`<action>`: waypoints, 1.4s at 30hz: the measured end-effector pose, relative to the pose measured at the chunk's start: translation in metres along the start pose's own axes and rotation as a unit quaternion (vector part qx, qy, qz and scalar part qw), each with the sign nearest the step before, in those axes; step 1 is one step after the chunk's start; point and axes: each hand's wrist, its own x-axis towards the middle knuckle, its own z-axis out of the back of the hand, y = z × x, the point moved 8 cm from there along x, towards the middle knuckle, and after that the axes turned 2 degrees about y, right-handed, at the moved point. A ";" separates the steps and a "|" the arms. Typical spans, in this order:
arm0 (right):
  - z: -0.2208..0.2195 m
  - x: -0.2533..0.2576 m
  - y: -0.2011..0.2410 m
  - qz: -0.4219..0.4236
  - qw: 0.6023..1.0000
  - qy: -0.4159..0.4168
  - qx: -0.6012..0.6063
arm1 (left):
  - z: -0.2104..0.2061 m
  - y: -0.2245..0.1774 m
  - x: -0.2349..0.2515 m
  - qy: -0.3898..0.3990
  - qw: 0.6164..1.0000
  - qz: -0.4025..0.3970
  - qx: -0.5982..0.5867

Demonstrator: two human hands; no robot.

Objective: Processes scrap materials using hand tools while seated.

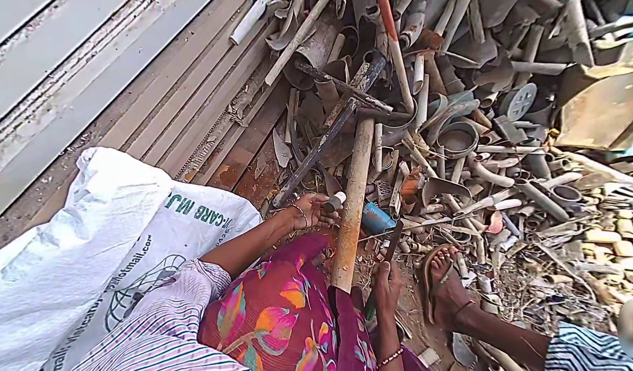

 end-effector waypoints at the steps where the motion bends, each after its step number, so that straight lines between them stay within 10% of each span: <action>1: 0.000 0.000 -0.001 0.002 1.000 0.002 -0.007 | -0.001 0.000 -0.001 0.004 1.000 0.001 -0.003; 8: -0.003 0.001 0.005 -0.067 0.985 -0.004 0.159 | -0.013 0.012 0.001 0.127 0.991 -0.004 0.034; 14: -0.013 0.006 0.051 -0.060 0.954 0.011 0.294 | -0.038 0.016 -0.009 0.040 0.945 0.005 0.325; 24: -0.021 0.000 0.052 -0.073 0.953 0.056 0.288 | -0.077 0.032 -0.033 -0.055 0.938 0.101 0.325; 27: -0.022 0.001 0.047 -0.113 0.926 0.057 0.356 | -0.088 0.018 -0.036 0.022 0.863 -0.017 0.505; 31: -0.022 0.001 0.042 -0.135 0.911 0.065 0.384 | -0.111 0.013 -0.043 0.077 0.640 -0.280 0.711; 34: -0.023 0.000 0.043 -0.121 0.925 0.069 0.353 | -0.122 0.013 -0.046 0.069 0.574 -0.345 0.740; 42: -0.012 -0.002 0.055 -0.005 0.961 0.003 0.277 | -0.115 0.020 -0.041 0.107 0.620 -0.226 0.743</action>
